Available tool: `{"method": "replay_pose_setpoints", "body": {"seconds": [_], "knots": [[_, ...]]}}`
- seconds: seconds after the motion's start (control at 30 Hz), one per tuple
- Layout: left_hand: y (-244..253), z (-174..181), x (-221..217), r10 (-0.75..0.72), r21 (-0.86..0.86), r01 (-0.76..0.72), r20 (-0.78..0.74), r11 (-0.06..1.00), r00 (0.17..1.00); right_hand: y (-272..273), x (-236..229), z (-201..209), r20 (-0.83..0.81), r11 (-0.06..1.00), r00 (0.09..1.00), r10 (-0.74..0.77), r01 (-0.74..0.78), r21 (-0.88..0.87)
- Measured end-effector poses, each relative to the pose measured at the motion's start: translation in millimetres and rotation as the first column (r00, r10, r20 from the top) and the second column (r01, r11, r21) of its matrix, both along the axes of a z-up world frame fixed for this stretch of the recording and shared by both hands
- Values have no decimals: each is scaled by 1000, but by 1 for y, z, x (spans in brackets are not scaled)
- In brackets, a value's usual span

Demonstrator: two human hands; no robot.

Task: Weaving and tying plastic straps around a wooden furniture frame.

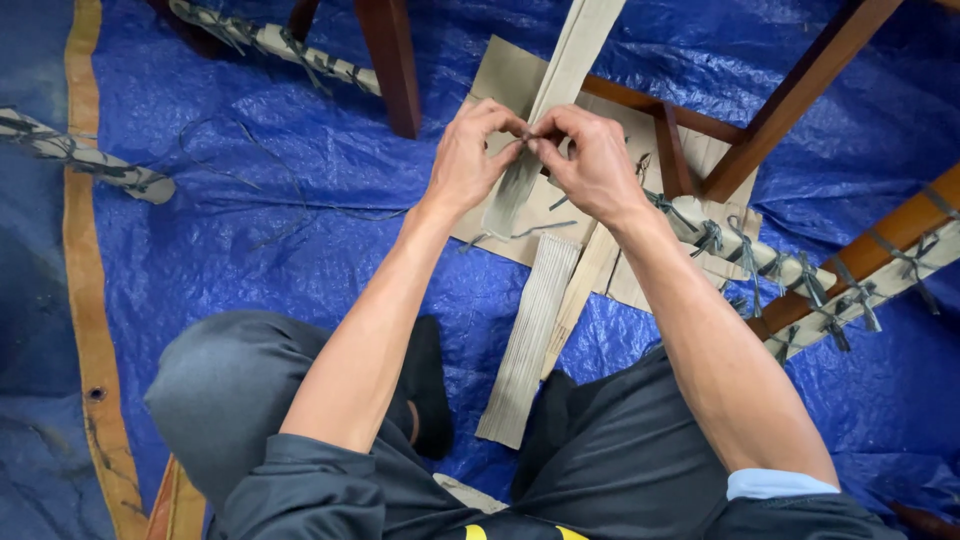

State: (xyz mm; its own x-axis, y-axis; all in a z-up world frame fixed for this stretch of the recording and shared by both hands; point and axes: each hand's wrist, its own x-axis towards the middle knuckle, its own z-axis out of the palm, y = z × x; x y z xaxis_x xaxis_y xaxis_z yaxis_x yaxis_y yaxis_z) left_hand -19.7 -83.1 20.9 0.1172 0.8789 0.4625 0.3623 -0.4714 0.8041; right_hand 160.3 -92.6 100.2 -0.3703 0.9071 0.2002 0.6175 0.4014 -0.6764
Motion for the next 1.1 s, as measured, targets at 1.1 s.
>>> {"method": "replay_pose_setpoints", "body": {"seconds": [1.1], "knots": [[13, 10, -5, -161, -68, 172, 139, 983, 977, 4, 4, -49, 4, 885, 1000, 12, -12, 465]]}}
